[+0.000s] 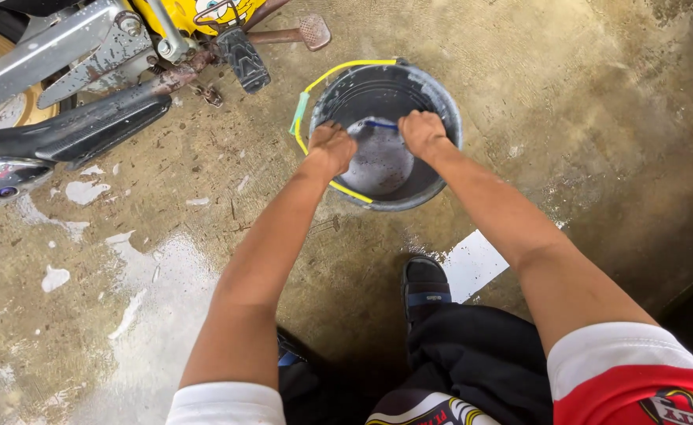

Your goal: The person scrubs the lower frame and engine area of a yellow motorcycle using a blue brush and soapy water from a bucket. They repeatedly dip the brush into the bucket and scrub various parts of the motorcycle's undercarriage.

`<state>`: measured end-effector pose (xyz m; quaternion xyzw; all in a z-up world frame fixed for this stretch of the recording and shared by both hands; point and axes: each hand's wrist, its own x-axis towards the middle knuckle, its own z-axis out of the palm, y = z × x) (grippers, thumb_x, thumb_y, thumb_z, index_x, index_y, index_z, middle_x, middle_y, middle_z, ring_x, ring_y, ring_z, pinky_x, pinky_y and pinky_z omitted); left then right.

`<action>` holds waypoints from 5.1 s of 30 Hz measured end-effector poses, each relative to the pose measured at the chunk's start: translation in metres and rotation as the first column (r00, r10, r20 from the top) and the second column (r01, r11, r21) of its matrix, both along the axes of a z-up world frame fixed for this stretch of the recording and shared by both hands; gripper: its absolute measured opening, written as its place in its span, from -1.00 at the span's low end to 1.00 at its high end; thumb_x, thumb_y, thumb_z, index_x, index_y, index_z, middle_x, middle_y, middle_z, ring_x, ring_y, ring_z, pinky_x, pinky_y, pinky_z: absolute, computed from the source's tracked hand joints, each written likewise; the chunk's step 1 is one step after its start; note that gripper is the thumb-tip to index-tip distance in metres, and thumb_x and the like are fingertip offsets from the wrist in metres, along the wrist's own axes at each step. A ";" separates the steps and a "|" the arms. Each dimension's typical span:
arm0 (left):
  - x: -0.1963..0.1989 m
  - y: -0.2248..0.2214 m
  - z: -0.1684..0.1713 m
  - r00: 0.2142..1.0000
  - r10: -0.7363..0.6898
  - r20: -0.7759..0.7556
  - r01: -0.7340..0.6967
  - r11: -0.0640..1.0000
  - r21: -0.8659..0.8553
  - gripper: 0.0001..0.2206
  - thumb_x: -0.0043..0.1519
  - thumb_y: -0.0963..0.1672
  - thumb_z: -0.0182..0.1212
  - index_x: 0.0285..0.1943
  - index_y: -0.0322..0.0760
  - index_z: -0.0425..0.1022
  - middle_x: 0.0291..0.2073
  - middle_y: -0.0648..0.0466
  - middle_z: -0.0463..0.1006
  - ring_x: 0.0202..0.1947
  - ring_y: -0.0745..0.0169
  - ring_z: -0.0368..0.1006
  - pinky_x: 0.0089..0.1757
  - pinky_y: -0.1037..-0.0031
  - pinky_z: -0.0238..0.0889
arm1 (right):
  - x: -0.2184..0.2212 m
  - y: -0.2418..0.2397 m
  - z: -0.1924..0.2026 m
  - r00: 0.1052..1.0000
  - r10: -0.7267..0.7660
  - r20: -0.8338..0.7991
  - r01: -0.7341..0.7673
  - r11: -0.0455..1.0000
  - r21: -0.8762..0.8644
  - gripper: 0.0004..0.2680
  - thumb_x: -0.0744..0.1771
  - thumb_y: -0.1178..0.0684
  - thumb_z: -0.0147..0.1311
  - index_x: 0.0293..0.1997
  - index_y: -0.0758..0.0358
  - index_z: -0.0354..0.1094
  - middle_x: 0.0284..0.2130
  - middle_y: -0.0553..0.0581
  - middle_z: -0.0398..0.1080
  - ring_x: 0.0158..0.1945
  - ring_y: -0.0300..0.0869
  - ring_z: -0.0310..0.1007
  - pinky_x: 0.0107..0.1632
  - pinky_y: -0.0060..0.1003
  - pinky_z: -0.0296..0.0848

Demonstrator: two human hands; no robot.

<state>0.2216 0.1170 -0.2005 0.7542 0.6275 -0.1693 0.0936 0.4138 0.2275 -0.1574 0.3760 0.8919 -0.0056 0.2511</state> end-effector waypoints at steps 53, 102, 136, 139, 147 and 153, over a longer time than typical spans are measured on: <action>-0.107 -0.079 0.268 0.944 0.221 0.244 -0.320 0.441 0.839 -0.54 0.03 -0.26 0.12 0.19 -0.44 0.35 0.10 -0.11 0.44 0.10 -0.01 0.38 0.11 0.34 0.18 | -0.143 -0.057 0.255 0.298 0.289 -0.909 -0.225 0.947 0.228 -0.91 0.29 0.23 0.06 -0.20 0.35 0.46 -0.49 0.11 0.42 -0.60 -0.15 0.31 -0.51 -0.24 0.30; -0.170 -0.096 0.206 0.587 0.514 0.626 -0.808 0.419 0.413 -0.59 0.22 -0.22 -0.07 0.30 -0.19 0.28 -0.17 -0.17 0.58 -0.64 0.16 0.48 -0.47 0.38 0.49 | -0.247 -0.064 0.234 0.559 0.233 -0.796 -0.254 0.962 0.104 -0.87 0.35 0.28 -0.01 -0.10 0.59 0.40 -0.70 0.25 0.36 -0.80 -0.24 0.27 -0.73 -0.60 0.38; -0.167 -0.084 0.199 0.624 0.597 0.503 -0.781 0.491 0.387 -0.28 -0.09 -0.40 -0.05 0.36 -0.31 0.06 0.11 -0.14 0.30 -0.08 -0.06 0.43 -0.04 0.31 0.41 | -0.201 -0.092 0.247 0.505 0.322 -0.801 -0.284 0.938 0.198 -0.82 0.38 0.27 -0.15 -0.05 0.66 0.35 -0.79 0.22 0.27 -0.86 -0.23 0.17 -0.86 -0.45 0.17; -0.167 -0.085 0.198 0.619 0.580 0.529 -0.785 0.482 0.390 -0.28 -0.10 -0.40 -0.06 0.36 -0.32 0.07 0.18 -0.14 0.27 0.01 -0.11 0.39 0.01 0.22 0.35 | -0.199 -0.096 0.250 0.582 0.291 -0.759 -0.262 0.951 0.164 -0.77 0.41 0.27 -0.16 -0.37 0.66 0.38 -0.77 0.22 0.28 -0.84 -0.19 0.24 -0.82 -0.49 0.21; -0.164 -0.086 0.199 0.601 0.582 0.548 -0.797 0.488 0.356 -0.26 -0.12 -0.40 -0.10 0.38 -0.33 0.05 0.25 -0.21 0.20 0.15 -0.20 0.27 0.11 0.21 0.24 | -0.192 -0.110 0.256 0.512 0.362 -0.779 -0.265 0.929 0.258 -0.82 0.38 0.30 -0.13 -0.31 0.67 0.40 -0.84 0.14 0.20 -0.88 -0.18 0.13 -0.86 -0.36 0.11; -0.167 -0.088 0.197 0.628 0.573 0.527 -0.777 0.504 0.377 -0.26 -0.13 -0.40 -0.08 0.37 -0.35 0.05 0.26 -0.23 0.17 0.11 -0.22 0.32 0.09 0.24 0.26 | -0.209 -0.093 0.229 0.431 0.363 -0.826 -0.267 0.926 0.268 -0.82 0.33 0.32 -0.09 -0.02 0.65 0.34 -0.78 0.20 0.28 -0.86 -0.26 0.14 -0.86 -0.49 0.07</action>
